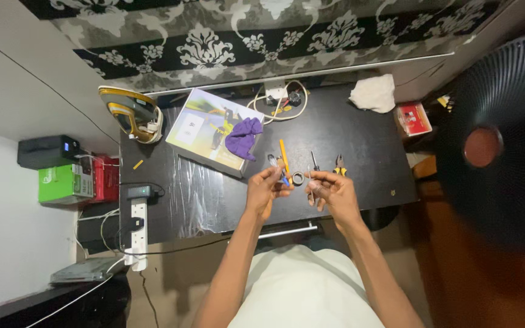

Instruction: The person services a pedestal fan at a desk. They unscrew and remove the rear motor cover, use pliers and a screwdriver on the fan's motor and wiring, then reattach the cover and reposition the fan upright on its stand.

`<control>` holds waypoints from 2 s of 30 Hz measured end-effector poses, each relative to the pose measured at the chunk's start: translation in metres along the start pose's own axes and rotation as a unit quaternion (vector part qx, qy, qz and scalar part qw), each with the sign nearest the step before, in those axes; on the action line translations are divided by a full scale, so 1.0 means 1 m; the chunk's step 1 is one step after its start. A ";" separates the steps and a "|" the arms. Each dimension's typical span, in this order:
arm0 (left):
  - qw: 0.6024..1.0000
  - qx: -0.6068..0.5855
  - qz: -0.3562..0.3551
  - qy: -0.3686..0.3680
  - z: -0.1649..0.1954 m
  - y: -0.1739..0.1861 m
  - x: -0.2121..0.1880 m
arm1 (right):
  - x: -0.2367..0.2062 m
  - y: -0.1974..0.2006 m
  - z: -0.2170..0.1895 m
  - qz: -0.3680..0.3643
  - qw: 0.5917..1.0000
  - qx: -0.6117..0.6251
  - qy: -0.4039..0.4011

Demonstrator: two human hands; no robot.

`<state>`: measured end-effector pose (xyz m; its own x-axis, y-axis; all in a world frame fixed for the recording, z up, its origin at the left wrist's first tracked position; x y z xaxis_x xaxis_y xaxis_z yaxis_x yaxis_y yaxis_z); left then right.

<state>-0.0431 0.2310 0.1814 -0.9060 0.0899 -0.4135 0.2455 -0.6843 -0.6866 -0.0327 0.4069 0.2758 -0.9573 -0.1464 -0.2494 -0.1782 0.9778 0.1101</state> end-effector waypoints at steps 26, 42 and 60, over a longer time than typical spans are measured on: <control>0.985 -0.142 0.065 -0.067 -0.018 0.002 0.064 | 0.085 0.015 0.033 -0.101 0.991 -0.069 -0.059; 0.985 -0.091 0.105 -0.103 -0.024 -0.018 0.066 | 0.097 0.031 0.033 -0.101 0.990 -0.064 -0.071; 0.981 -0.105 0.135 -0.095 -0.025 0.001 0.074 | 0.101 0.033 0.027 -0.111 0.969 -0.206 -0.074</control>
<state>-0.1011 0.2548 0.1358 -0.8416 -0.2235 -0.4917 0.5322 -0.4980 -0.6846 -0.1291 0.4280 0.2277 -0.8466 -0.2939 -0.4438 -0.4821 0.7768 0.4052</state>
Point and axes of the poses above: each hand's wrist, its own x-axis towards the middle knuckle, its own y-axis out of the back of the hand, z = x × y, the point moved 8 cm from there along x, towards the middle knuckle, and after that the axes turned 12 degrees about -x, right-handed, at the moved point
